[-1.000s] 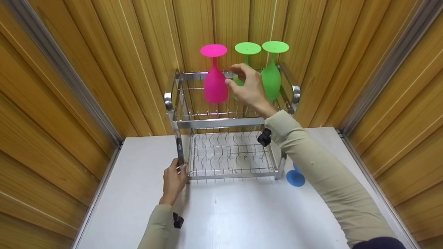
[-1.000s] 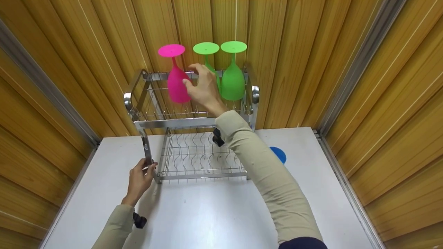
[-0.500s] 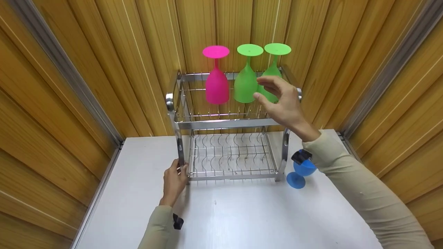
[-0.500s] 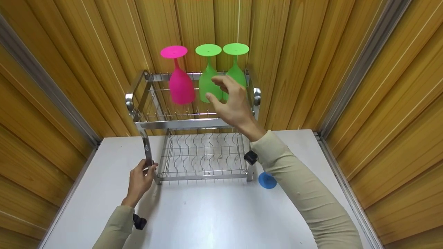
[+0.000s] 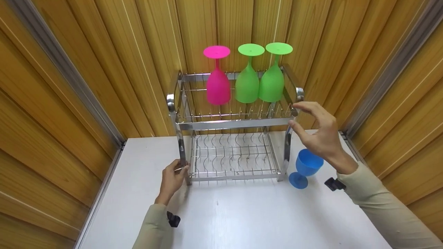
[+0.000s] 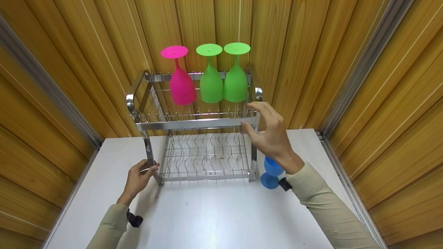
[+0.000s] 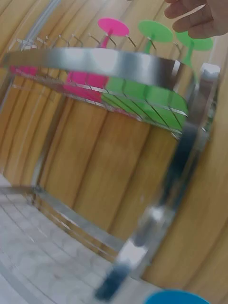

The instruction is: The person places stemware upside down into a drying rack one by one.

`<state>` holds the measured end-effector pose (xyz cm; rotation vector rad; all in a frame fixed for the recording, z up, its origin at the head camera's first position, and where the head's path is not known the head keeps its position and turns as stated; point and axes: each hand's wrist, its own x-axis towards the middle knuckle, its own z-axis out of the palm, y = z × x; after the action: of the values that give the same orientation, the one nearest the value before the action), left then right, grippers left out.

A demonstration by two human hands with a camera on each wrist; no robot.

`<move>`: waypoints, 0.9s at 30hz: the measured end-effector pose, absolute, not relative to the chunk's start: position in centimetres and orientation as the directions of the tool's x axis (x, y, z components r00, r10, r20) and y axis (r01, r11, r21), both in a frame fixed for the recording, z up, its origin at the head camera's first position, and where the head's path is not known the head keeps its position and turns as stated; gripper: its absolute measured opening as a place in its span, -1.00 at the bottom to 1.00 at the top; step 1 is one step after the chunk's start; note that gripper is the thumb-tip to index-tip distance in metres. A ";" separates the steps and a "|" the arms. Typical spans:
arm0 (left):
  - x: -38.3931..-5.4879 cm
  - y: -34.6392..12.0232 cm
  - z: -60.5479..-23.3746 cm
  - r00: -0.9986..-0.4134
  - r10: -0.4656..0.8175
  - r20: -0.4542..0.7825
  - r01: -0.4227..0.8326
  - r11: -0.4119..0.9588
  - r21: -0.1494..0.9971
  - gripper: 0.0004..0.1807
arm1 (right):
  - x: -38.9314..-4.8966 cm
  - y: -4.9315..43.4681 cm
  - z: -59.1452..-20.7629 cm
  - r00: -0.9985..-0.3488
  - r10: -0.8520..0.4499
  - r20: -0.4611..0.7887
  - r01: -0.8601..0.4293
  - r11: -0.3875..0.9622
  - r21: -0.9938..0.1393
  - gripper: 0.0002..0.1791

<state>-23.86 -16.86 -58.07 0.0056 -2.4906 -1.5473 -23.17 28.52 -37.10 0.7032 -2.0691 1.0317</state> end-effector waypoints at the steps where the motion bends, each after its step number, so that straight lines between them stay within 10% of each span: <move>1: -23.9 -17.0 -58.0 -0.978 -0.113 0.173 0.107 0.437 0.893 -0.73 | -23.1 29.1 -37.4 -0.592 -0.154 0.791 -0.719 0.545 -0.432 -0.43; 27: -23.9 -16.7 -57.6 -0.988 -0.063 0.142 0.103 0.424 0.900 -0.67 | -23.0 39.2 -53.0 -0.902 0.120 0.414 -0.290 0.542 -0.789 -0.10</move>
<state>-23.91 -16.66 -57.57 -0.0357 -2.5176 -1.6083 -22.97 39.15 -53.00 0.1380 -2.3598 1.3192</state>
